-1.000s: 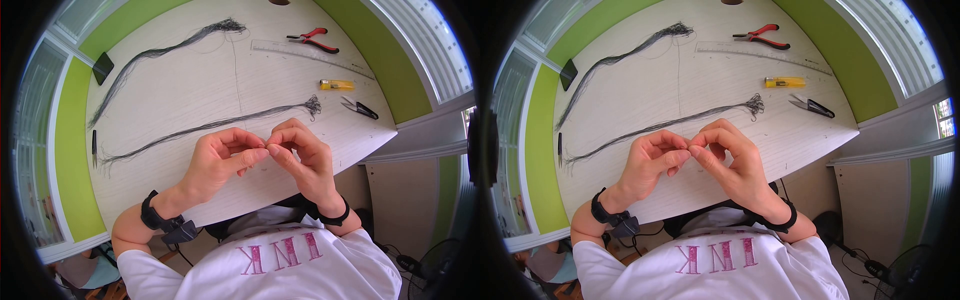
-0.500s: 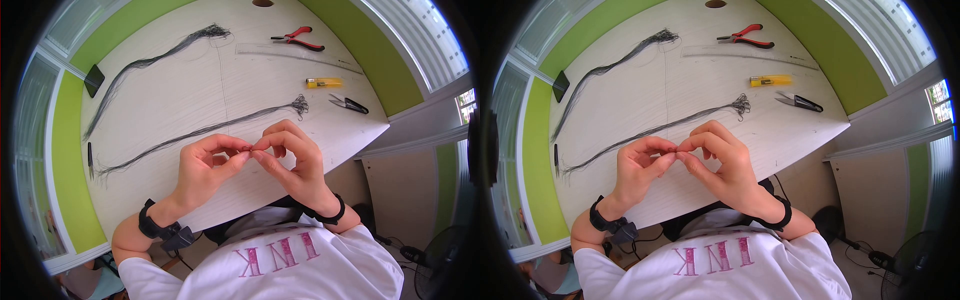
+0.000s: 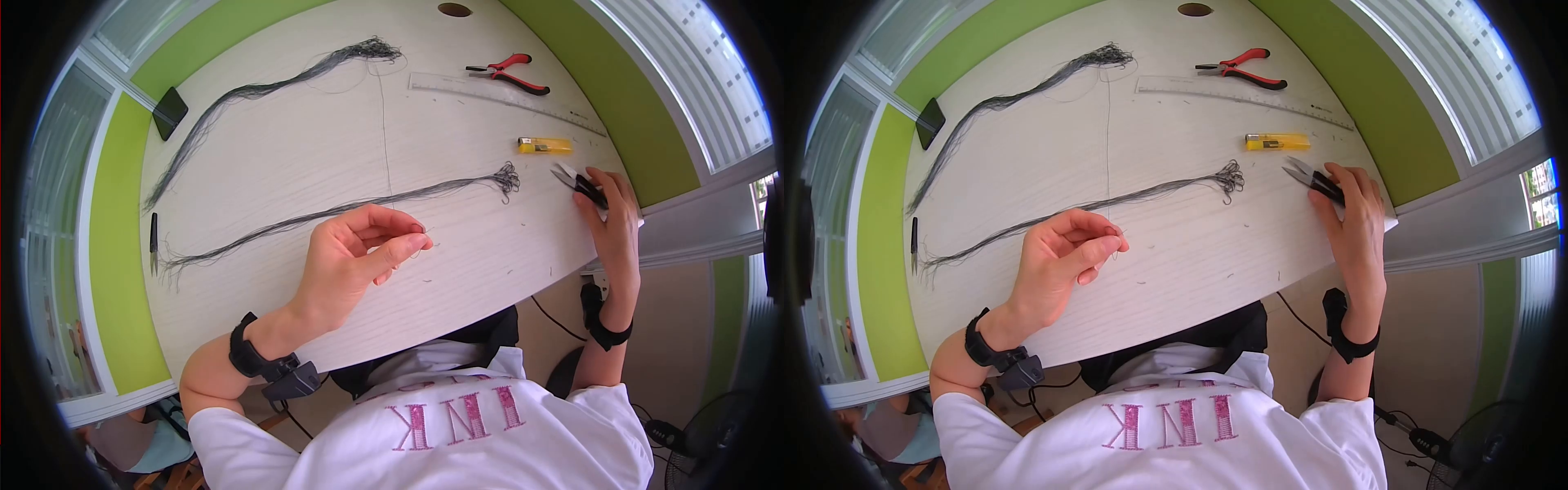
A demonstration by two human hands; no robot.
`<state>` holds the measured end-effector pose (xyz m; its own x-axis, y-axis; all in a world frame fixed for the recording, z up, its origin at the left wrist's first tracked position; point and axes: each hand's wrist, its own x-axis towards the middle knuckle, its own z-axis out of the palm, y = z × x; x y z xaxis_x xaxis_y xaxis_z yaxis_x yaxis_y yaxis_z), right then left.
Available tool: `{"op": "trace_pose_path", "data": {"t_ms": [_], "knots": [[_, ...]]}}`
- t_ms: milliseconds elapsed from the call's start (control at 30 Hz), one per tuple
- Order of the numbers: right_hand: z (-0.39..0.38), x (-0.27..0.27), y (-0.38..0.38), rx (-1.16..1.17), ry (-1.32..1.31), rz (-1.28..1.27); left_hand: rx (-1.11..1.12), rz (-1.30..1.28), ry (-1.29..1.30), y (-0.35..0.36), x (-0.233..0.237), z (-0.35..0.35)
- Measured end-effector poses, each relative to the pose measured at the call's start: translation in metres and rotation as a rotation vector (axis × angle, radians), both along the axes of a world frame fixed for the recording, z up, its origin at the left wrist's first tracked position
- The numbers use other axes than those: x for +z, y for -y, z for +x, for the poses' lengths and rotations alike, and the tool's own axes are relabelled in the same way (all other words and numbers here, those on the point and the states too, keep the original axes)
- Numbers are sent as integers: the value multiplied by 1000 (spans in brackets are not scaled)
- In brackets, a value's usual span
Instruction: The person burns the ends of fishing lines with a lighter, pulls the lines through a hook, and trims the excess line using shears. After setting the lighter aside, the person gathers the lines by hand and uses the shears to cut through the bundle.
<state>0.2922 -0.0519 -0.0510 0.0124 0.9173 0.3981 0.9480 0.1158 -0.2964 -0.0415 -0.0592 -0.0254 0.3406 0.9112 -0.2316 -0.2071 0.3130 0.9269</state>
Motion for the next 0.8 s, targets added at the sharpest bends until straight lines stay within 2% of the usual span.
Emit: {"op": "trace_pose_path", "data": {"t_ms": [133,233,300,333,367,400,467,533,667,733,800], "knots": [[-9,-3,11,-26,-51,-29,-15,17,-13,0,-2,-1],[-33,14,31,-31,-102,19,6,16,-9,0,-1,0],[-57,32,46,72,-676,-114,9,10,20,0,-1,0],[-68,39,56,115,-880,-290,-5,16,21,1,-1,-1],[-84,33,59,320,-1011,-222,-21,24,21,0,-1,-1],[-100,33,62,424,-1213,-293,-25,27,20,0,0,0],[-116,26,57,470,-1074,-388,-46,-19,63,3,3,0],[-128,17,46,522,-844,-198,-69,-27,98,5,4,-1],[-141,6,40,484,-872,-101,-110,-74,263,5,4,-5],[-143,3,42,482,-859,-160,-111,-69,273,5,3,-6],[-147,0,42,480,-835,-117,-113,-70,278,6,2,-5]]}}
